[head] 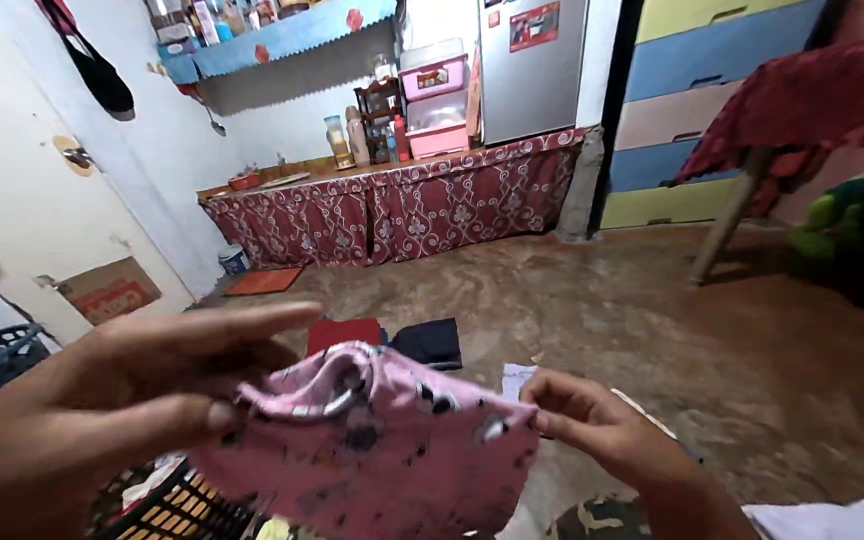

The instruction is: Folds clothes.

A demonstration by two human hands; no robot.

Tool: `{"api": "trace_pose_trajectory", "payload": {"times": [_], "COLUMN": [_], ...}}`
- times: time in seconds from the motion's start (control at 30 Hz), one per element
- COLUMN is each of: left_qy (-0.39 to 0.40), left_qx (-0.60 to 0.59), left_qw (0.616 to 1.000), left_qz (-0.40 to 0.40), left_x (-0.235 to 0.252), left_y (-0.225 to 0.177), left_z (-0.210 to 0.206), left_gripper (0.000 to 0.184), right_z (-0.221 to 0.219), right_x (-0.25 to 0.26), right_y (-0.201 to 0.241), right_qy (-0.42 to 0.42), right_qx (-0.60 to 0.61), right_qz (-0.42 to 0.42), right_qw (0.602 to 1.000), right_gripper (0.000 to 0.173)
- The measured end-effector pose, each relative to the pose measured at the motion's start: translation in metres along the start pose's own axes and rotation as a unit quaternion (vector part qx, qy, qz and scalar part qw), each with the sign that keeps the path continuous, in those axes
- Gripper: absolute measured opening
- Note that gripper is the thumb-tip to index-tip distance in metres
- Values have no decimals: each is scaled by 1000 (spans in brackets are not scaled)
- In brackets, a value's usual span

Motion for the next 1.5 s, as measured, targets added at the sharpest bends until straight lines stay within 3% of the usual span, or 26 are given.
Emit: {"api": "trace_pose_trajectory", "payload": {"times": [0.1,0.17,0.2,0.23,0.3,0.37,0.4,0.47,0.53,0.63,0.87,1.0,1.13,1.23,1.37,1.5], "left_qy": [36,-68,-141,-218,-237,-126,-66,-2,-38,-121,-190,-164,-196,-224,-232,-264], "left_qx": [-92,-234,-328,-426,-552,-593,-601,-602,-551,-485,-441,-513,-409,-373,-320,-296], "left_qw": [995,970,934,873,764,718,709,718,763,807,841,818,870,888,906,898], "left_qz": [-19,-1,30,97,236,342,363,348,336,316,249,204,191,147,150,193], "left_x": [-8,12,22,30,28,1,-11,-20,-18,-4,11,15,21,30,43,49], "left_y": [21,49,69,97,154,200,215,224,225,212,190,183,159,146,136,139], "left_z": [9,14,3,-19,-94,-179,-211,-238,-231,-202,-154,-145,-125,-99,-76,-63], "left_gripper": [53,35,29,37,59,73,78,67,44,30,26,19,19,20,23,22], "right_z": [-18,-23,-23,-23,-28,-44,-50,-54,-51,-37,-15,-17,-17,-11,-8,-16], "right_x": [1,11,17,18,-6,-56,-79,-101,-97,-65,-19,-4,9,21,33,41], "right_y": [27,32,25,11,-26,-62,-76,-94,-98,-86,-56,-41,-28,-15,-5,5], "right_qy": [116,76,18,-49,-153,-153,-139,-113,-127,-157,-181,-184,-127,-139,-165,-162], "right_qx": [42,112,160,214,267,276,275,262,274,249,148,125,83,45,46,47], "right_qz": [75,111,105,75,-73,-239,-283,-300,-292,-267,-196,-147,-129,-97,-101,-72], "right_qw": [990,985,981,973,949,918,908,910,907,918,952,964,980,985,980,983], "right_gripper": [17,15,17,20,33,46,43,26,18,14,11,10,31,33,28,26]}}
Point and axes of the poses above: each hand's wrist, its own x-axis towards the middle knuckle, its own z-axis out of the back of the hand, y = z × x, the point moved 8 cm from there along x, towards the middle knuckle, and after that the axes turned 15 degrees about z, right-handed, at the moved point
